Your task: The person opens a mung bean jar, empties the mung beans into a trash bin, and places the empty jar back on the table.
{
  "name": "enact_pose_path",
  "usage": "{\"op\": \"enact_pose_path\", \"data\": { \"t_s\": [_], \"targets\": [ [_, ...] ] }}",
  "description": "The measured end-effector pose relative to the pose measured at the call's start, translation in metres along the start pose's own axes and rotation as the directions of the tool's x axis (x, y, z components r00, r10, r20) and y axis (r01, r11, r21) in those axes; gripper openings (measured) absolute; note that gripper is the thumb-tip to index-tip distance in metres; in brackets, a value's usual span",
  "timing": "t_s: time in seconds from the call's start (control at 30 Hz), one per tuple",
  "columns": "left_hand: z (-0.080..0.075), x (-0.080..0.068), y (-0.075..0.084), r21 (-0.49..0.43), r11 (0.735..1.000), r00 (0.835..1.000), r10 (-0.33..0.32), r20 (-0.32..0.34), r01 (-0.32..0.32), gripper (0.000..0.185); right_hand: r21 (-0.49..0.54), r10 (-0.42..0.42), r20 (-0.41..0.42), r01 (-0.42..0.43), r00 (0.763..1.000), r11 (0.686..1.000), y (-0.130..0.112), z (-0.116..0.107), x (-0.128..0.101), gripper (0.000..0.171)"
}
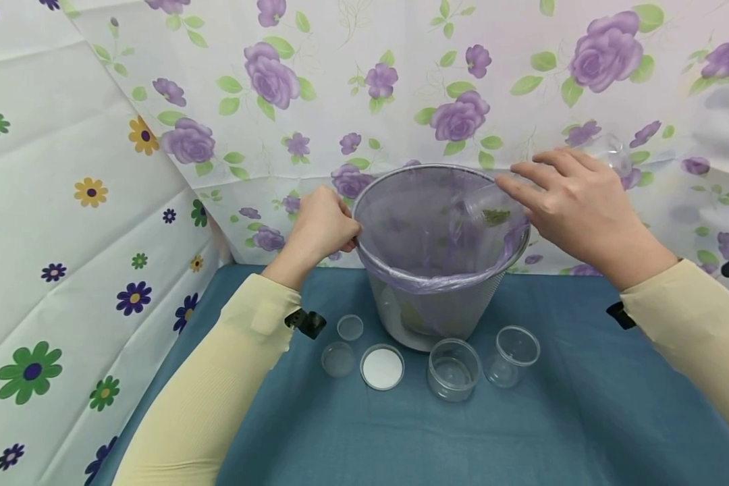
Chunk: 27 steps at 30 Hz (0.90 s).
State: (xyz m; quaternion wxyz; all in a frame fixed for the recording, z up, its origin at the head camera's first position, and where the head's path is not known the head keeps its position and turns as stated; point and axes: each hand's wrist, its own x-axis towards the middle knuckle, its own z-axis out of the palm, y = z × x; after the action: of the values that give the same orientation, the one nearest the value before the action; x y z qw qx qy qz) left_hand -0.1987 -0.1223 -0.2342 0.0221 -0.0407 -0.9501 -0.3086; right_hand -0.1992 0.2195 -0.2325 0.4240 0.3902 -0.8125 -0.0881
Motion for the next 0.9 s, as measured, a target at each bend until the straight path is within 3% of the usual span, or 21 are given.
{"op": "enact_pose_path", "data": {
  "t_s": [0.9],
  "targets": [
    [0.0000, -0.0002, -0.0004, -0.022, 1.000, 1.000, -0.021, 0.016, 0.022, 0.025, -0.034, 0.003, -0.014, -0.004, 1.000, 0.999, 0.0025, 0.0005, -0.0005, 0.053]
  ]
}}
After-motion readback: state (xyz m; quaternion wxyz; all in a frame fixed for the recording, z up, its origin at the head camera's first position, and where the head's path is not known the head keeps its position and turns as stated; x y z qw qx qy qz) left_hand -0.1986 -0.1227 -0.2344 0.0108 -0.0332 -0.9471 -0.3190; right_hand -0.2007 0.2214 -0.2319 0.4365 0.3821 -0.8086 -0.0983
